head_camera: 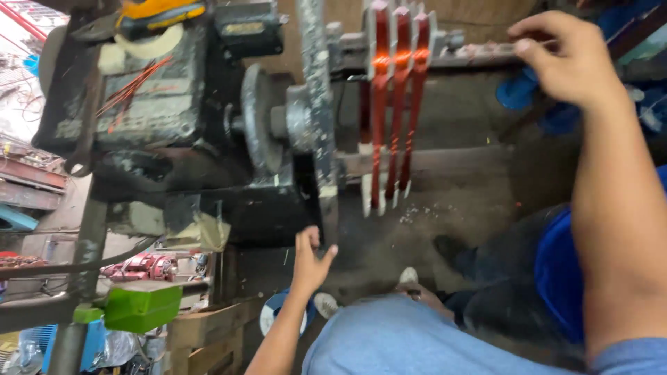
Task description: Tying copper wire coils with wire ties on a winding machine and then removing the finished coil assembly.
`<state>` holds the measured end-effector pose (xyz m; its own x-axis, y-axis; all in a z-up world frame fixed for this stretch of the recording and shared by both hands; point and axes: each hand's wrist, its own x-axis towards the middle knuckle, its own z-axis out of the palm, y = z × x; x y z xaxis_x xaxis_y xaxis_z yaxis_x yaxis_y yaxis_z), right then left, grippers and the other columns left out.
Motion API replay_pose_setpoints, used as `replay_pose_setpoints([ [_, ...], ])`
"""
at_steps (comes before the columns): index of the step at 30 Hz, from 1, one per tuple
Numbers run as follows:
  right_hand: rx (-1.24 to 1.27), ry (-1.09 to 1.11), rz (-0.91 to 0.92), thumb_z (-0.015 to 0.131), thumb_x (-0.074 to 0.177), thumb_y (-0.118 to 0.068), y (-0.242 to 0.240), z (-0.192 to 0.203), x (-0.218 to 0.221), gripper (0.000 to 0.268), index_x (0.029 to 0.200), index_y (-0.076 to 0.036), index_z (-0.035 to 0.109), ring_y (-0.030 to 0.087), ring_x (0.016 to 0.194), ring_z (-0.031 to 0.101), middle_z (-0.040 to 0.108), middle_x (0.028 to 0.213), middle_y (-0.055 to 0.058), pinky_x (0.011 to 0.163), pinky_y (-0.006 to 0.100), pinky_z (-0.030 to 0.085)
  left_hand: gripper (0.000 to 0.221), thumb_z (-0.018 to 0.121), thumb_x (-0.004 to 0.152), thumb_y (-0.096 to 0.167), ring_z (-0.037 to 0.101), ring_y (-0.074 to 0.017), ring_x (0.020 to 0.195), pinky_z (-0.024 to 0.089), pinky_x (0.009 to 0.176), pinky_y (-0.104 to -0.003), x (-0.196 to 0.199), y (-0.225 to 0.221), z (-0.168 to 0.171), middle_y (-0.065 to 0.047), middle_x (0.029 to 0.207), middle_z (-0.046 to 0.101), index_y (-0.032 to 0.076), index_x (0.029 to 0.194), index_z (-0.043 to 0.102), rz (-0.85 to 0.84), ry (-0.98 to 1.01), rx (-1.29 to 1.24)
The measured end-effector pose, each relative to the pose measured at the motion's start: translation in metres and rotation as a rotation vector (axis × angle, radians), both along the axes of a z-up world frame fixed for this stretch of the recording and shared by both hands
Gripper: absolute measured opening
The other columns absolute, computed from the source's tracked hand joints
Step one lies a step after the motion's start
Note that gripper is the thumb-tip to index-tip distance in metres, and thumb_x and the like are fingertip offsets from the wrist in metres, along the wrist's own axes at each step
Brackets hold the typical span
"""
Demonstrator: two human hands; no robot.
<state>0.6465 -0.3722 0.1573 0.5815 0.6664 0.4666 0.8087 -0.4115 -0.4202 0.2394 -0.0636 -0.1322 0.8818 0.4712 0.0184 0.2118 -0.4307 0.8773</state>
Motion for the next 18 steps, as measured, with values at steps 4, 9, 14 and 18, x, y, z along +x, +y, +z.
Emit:
replay_pose_setpoints([
  [4, -0.325, 0.276, -0.005, 0.067, 0.096, -0.026, 0.029, 0.034, 0.034, 0.041, 0.134, -0.010, 0.065, 0.021, 0.112, 0.060, 0.069, 0.123, 0.009, 0.096, 0.034, 0.041, 0.079, 0.070, 0.086, 0.045, 0.047, -0.0371, 0.127, 0.040, 0.104, -0.046, 0.083, -0.019, -0.004, -0.017, 0.129, 0.043, -0.002, 0.140, 0.037, 0.185, -0.046, 0.068],
  [9, -0.447, 0.563, 0.235, 0.084, 0.072, -0.016, 0.043, 0.021, 0.086, 0.047, 0.115, -0.008, 0.067, 0.014, 0.106, 0.063, 0.070, 0.110, 0.005, 0.101, 0.029, 0.050, 0.038, 0.073, 0.085, 0.040, 0.065, -0.0419, 0.065, 0.051, 0.062, -0.047, 0.119, -0.024, -0.061, -0.016, 0.071, 0.067, 0.005, 0.089, 0.058, 0.665, -0.225, 0.469],
  [14, -0.422, 0.439, 0.337, 0.093, 0.063, -0.027, 0.032, 0.020, 0.082, 0.050, 0.089, -0.013, 0.053, 0.011, 0.078, 0.047, 0.054, 0.084, -0.001, 0.074, 0.026, 0.037, 0.061, 0.071, 0.082, 0.053, 0.065, -0.0451, 0.089, 0.049, 0.079, -0.048, 0.175, -0.004, -0.075, -0.022, 0.093, 0.068, 0.004, 0.115, 0.054, 0.725, 0.040, 0.139],
  [18, -0.228, 0.204, 0.467, 0.091, 0.065, -0.034, 0.015, 0.010, 0.065, 0.061, 0.067, -0.012, 0.035, 0.011, 0.064, 0.034, 0.041, 0.065, -0.003, 0.059, 0.026, 0.030, 0.094, 0.073, 0.082, 0.048, 0.065, -0.0323, 0.113, 0.049, 0.096, -0.036, 0.195, 0.000, -0.069, -0.023, 0.121, 0.066, -0.005, 0.148, 0.032, 0.727, 0.050, -0.153],
])
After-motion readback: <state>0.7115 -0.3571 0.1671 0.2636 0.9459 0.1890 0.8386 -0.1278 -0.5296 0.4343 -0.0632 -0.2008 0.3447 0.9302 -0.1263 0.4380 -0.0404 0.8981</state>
